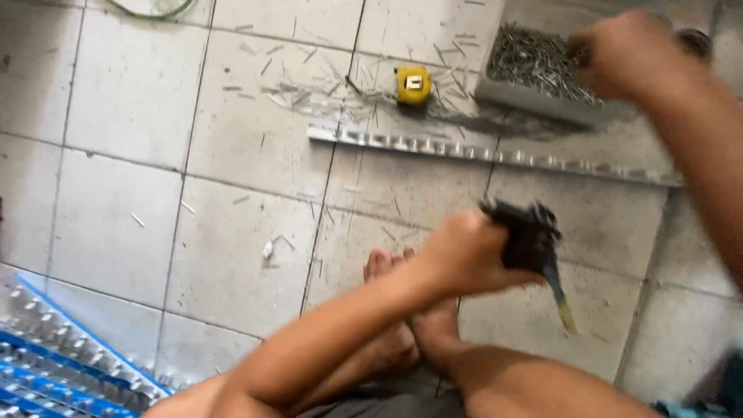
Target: Using a manual rivet gun to attach plastic clips to a long metal rail while working on the floor.
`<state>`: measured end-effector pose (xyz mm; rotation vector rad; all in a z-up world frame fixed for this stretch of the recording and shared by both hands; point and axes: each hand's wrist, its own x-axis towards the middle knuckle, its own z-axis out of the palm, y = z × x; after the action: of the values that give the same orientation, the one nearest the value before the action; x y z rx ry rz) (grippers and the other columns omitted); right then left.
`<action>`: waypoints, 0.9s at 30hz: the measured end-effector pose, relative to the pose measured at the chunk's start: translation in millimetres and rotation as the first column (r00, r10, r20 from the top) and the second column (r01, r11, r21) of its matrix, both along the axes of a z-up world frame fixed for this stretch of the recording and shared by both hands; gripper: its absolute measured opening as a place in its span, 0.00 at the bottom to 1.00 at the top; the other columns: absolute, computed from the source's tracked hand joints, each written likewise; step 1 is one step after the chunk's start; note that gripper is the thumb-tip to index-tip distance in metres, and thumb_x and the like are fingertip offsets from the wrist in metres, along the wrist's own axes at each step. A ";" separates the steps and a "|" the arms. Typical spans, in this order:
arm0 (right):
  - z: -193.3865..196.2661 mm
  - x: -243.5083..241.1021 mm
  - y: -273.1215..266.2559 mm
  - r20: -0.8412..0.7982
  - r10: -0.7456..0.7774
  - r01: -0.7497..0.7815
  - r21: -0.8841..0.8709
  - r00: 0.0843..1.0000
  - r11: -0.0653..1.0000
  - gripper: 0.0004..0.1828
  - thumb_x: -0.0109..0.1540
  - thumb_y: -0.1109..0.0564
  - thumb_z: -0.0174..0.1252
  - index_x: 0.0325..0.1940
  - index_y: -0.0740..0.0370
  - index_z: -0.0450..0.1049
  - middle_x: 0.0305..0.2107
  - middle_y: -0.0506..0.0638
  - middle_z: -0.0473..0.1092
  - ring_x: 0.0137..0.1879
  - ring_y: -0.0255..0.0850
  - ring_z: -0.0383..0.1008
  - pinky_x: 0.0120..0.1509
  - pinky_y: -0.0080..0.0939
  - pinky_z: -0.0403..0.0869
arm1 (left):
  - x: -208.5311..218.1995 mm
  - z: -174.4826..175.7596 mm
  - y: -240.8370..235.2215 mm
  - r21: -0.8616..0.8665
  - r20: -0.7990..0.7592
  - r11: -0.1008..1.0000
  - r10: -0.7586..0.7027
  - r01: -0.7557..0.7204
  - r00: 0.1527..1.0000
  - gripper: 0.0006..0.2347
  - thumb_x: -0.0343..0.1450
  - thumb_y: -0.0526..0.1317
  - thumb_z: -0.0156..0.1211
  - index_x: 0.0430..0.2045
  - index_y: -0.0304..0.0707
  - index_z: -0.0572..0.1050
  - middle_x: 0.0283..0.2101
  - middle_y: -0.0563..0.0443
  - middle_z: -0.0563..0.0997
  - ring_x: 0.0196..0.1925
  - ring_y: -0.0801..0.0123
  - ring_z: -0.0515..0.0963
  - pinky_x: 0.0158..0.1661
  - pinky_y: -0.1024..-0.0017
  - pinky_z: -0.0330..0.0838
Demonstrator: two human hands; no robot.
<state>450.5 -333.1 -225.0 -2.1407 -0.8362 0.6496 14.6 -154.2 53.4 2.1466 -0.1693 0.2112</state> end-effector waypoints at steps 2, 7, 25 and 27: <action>224.1 -119.5 95.0 0.290 0.226 -0.003 -0.610 0.930 0.792 0.22 0.60 0.69 0.58 0.57 0.59 0.80 0.46 0.62 0.78 0.42 0.62 0.80 0.47 0.62 0.79 | 15.2 -2.1 -12.0 -0.101 -0.154 0.994 -0.051 0.035 0.987 0.18 0.59 0.52 0.67 0.31 0.36 0.81 0.32 0.45 0.83 0.27 0.53 0.81 0.29 0.63 0.73; 129.2 -83.7 104.7 0.457 0.250 -0.022 -0.449 0.853 0.893 0.18 0.58 0.64 0.64 0.52 0.63 0.83 0.40 0.65 0.79 0.37 0.63 0.79 0.46 0.58 0.77 | 38.9 -27.5 -27.0 -0.136 -0.267 0.991 -0.020 -0.017 0.964 0.18 0.61 0.52 0.64 0.27 0.32 0.81 0.30 0.42 0.82 0.25 0.52 0.79 0.29 0.62 0.71; 107.1 -63.6 47.7 0.387 0.663 0.137 -0.907 0.641 0.397 0.12 0.59 0.50 0.63 0.42 0.52 0.86 0.31 0.54 0.83 0.30 0.49 0.85 0.36 0.44 0.83 | -28.0 -58.6 -7.9 -0.104 -0.257 0.995 -0.029 0.002 0.966 0.20 0.64 0.53 0.62 0.22 0.28 0.79 0.25 0.39 0.80 0.20 0.51 0.77 0.25 0.61 0.71; 75.3 -112.7 23.7 0.296 0.713 0.193 -0.955 0.635 0.224 0.13 0.55 0.47 0.66 0.39 0.51 0.88 0.30 0.48 0.85 0.31 0.43 0.87 0.35 0.39 0.84 | -37.3 -63.0 -9.2 -0.062 -0.293 0.997 -0.056 0.039 0.954 0.20 0.64 0.53 0.63 0.22 0.27 0.80 0.24 0.38 0.80 0.18 0.52 0.78 0.23 0.62 0.72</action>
<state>337.8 -309.4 -149.7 -3.6141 -1.6338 0.5158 -22.7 -163.4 -9.6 2.0874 -0.0409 -0.1323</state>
